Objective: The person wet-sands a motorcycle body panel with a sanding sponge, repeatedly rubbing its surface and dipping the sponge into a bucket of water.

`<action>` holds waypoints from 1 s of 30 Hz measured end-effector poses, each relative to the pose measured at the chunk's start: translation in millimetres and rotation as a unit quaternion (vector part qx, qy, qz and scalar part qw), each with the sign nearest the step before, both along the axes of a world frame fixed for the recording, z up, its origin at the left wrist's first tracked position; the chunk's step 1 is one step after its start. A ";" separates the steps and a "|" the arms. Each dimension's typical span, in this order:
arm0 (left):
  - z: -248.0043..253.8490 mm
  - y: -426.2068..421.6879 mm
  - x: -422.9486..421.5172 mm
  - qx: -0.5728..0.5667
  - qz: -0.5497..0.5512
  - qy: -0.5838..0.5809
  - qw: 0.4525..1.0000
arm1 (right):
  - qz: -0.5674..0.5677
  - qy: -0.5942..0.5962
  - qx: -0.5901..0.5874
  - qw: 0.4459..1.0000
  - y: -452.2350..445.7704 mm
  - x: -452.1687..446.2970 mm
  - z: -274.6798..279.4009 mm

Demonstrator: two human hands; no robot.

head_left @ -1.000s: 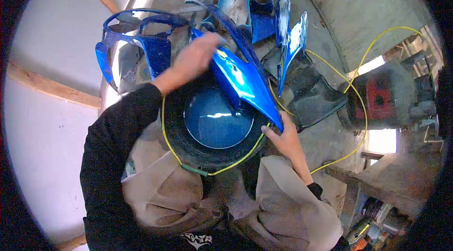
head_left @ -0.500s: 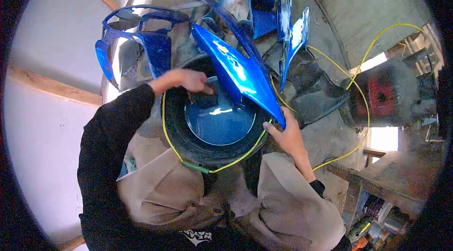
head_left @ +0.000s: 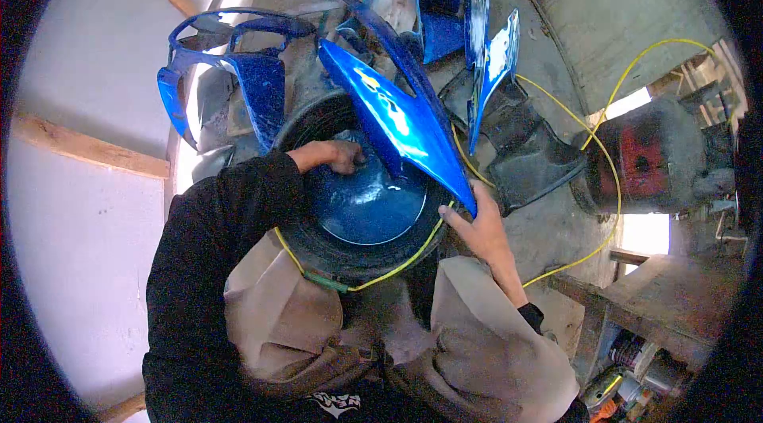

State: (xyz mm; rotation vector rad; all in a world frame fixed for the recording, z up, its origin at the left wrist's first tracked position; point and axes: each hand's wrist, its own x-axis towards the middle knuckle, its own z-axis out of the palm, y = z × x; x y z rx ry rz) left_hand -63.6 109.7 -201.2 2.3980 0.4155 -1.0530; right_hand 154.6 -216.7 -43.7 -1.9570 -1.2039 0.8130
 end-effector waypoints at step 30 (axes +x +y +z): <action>259.6 -20.8 53.1 -0.055 0.025 -0.386 0.920 | -0.008 -0.036 0.031 0.999 -0.9 -2.0 -1.8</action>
